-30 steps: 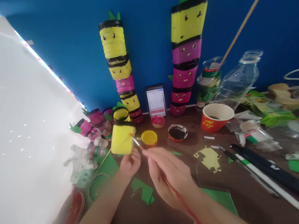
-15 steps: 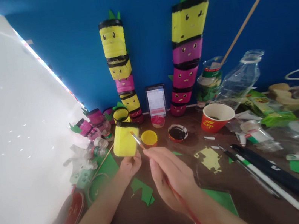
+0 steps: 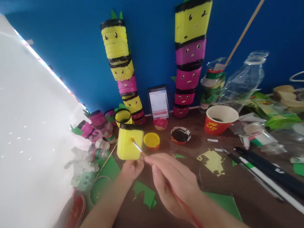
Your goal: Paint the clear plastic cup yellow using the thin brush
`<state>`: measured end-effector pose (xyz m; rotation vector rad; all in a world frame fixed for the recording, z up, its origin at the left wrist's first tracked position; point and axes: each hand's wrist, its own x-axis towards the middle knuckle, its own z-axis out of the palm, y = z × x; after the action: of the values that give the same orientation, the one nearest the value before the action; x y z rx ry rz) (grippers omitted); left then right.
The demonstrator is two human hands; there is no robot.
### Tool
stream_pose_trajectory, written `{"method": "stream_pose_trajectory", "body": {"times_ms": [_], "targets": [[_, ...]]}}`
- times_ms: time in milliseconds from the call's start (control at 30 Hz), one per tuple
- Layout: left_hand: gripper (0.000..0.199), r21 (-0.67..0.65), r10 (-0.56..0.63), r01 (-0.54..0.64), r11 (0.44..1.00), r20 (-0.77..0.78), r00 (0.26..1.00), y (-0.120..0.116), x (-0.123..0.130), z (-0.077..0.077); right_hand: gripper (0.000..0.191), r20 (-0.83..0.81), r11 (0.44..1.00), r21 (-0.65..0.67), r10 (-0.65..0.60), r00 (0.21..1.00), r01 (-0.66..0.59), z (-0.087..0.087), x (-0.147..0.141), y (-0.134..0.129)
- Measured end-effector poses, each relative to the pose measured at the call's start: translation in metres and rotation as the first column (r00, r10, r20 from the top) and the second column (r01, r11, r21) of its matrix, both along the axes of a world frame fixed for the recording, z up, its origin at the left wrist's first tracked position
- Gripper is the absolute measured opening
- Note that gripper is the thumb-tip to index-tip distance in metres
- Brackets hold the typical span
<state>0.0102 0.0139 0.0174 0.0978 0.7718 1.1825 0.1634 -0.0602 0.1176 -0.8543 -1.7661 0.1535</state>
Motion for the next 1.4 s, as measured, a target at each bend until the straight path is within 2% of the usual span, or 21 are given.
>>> {"method": "stream_pose_trajectory", "body": {"times_ms": [100,167,267,367,500,633,700,767,833,1000,1100,1167,1267,1400], "targets": [[0.039,-0.005,0.006,-0.006,1.000,-0.010,1.000,0.001,-0.001,-0.001,0.022,0.042,0.999,-0.011,0.042,0.998,-0.042,0.003,0.000,-0.004],[0.039,-0.004,0.008,-0.008,1.000,-0.014,1.000,0.002,-0.001,-0.002,0.021,0.029,0.998,0.028,0.062,0.998,-0.063,0.003,0.002,-0.005],[0.036,0.001,0.006,-0.006,1.000,-0.017,1.000,0.002,0.000,-0.002,0.025,-0.006,0.997,0.075,0.015,1.000,-0.015,0.000,0.004,-0.004],[0.036,0.007,-0.001,0.001,1.000,-0.018,1.000,0.001,0.002,-0.002,0.028,-0.009,0.997,0.064,-0.040,0.999,0.041,-0.002,0.003,-0.001],[0.040,0.001,0.001,-0.001,1.000,-0.015,1.000,0.002,0.002,-0.003,0.025,0.019,0.999,0.047,0.008,1.000,-0.009,0.001,0.000,-0.002],[0.032,-0.018,0.012,-0.012,1.000,-0.004,1.000,0.003,-0.001,0.000,0.021,0.085,0.997,-0.014,0.081,0.993,-0.080,0.005,0.002,-0.008],[0.033,-0.021,0.013,-0.013,1.000,0.004,1.000,0.002,-0.001,0.003,0.022,0.083,0.999,0.000,0.054,0.995,-0.054,0.003,0.004,-0.008],[0.038,-0.018,0.016,-0.016,1.000,0.010,1.000,0.001,0.001,0.005,0.025,-0.004,0.997,0.079,-0.025,1.000,0.025,0.000,0.004,-0.005],[0.042,-0.014,0.021,-0.021,1.000,0.015,1.000,-0.001,0.002,0.007,0.026,-0.063,0.996,0.059,-0.061,0.996,0.065,-0.002,0.003,-0.002],[0.046,-0.019,0.026,-0.025,0.999,0.020,0.999,0.000,0.002,0.004,0.023,-0.011,1.000,-0.019,0.019,1.000,-0.019,0.002,0.002,0.000],[0.045,-0.024,0.025,-0.025,0.999,0.019,0.999,0.001,0.002,0.005,0.021,0.008,0.998,0.024,0.063,0.998,-0.063,0.003,0.004,-0.001],[0.046,-0.031,0.018,-0.018,0.999,0.021,1.000,0.000,0.002,0.008,0.023,-0.030,0.998,0.063,0.014,0.999,-0.012,0.002,0.005,-0.001],[0.049,-0.046,0.011,-0.011,0.999,0.019,1.000,-0.001,0.002,0.014,0.025,-0.070,0.996,0.031,-0.080,0.994,0.082,-0.001,0.005,0.000],[0.051,-0.056,0.017,-0.017,0.998,0.007,1.000,-0.002,0.004,0.019,0.027,-0.081,0.995,0.064,-0.067,0.994,0.073,-0.003,0.004,0.003]]}}
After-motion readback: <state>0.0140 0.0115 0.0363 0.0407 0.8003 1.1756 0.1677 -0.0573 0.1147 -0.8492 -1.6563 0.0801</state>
